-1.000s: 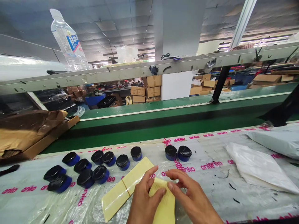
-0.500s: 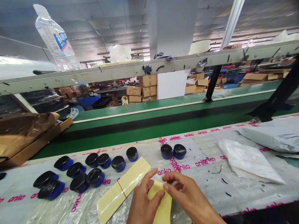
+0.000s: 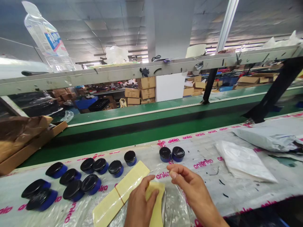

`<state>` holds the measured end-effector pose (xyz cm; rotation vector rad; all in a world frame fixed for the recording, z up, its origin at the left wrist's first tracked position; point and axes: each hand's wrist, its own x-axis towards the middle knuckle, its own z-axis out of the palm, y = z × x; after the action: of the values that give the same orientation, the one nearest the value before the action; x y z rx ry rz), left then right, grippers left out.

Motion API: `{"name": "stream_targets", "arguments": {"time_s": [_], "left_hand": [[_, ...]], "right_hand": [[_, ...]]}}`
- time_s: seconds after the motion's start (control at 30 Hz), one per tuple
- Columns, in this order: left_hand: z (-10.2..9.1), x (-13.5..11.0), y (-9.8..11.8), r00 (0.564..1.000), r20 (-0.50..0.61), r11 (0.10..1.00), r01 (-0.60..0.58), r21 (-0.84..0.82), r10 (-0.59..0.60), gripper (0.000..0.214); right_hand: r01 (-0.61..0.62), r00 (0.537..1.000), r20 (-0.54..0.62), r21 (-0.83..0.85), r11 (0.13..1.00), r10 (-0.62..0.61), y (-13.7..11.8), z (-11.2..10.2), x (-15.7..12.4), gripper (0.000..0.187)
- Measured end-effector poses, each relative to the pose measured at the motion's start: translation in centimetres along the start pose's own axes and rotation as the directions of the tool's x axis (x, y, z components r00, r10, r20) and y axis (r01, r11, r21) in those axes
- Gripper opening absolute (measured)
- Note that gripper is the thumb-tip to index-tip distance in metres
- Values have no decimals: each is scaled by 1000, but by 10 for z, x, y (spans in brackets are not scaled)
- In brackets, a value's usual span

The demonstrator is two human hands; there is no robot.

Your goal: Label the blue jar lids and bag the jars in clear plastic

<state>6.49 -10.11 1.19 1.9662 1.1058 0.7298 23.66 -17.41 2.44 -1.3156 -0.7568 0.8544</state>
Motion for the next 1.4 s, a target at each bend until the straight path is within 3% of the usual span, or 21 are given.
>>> {"name": "stream_targets", "arguments": {"time_s": [0.1,0.27,0.33,0.4,0.5,0.6,0.7,0.9,1.1,1.23,1.4], "left_hand": [[-1,10,-7,992,9,977,-126,172,126,32],[2,35,-20,948,-3,855,-287,432,319,59],[1,41,-22,920,-52,833,-326,447,388,59],[-3,44,-18,897,-139,860,-345,376,420,41],[-13,41,-1,924,-229,950,-285,125,307,21],[-20,36,21,976,-119,970,-199,-138,183,22],[-23,33,31,990,-58,948,-141,-284,130,26],[-25,33,23,990,-113,933,-112,-341,78,26],[-25,27,21,988,-156,928,-37,-370,-22,32],[-26,24,17,984,-135,882,38,-469,-114,38],[-31,21,12,974,-159,863,63,-501,-163,41]], "right_hand": [[-157,987,21,200,967,156,-5,0,7,37],[-186,982,84,380,906,167,-13,10,11,36],[-199,980,89,383,902,179,-14,14,13,36],[-200,980,77,364,910,185,-14,17,16,37],[-207,978,91,319,925,187,-12,23,20,38],[-204,974,143,245,948,173,-9,28,24,35],[-175,972,181,141,974,149,-8,34,27,32],[-104,972,214,10,995,100,-16,44,28,30],[31,988,152,-85,996,-18,-16,55,26,33],[31,996,89,-113,993,-21,-12,58,26,38],[32,981,193,-110,993,-10,-17,64,26,32]]}}
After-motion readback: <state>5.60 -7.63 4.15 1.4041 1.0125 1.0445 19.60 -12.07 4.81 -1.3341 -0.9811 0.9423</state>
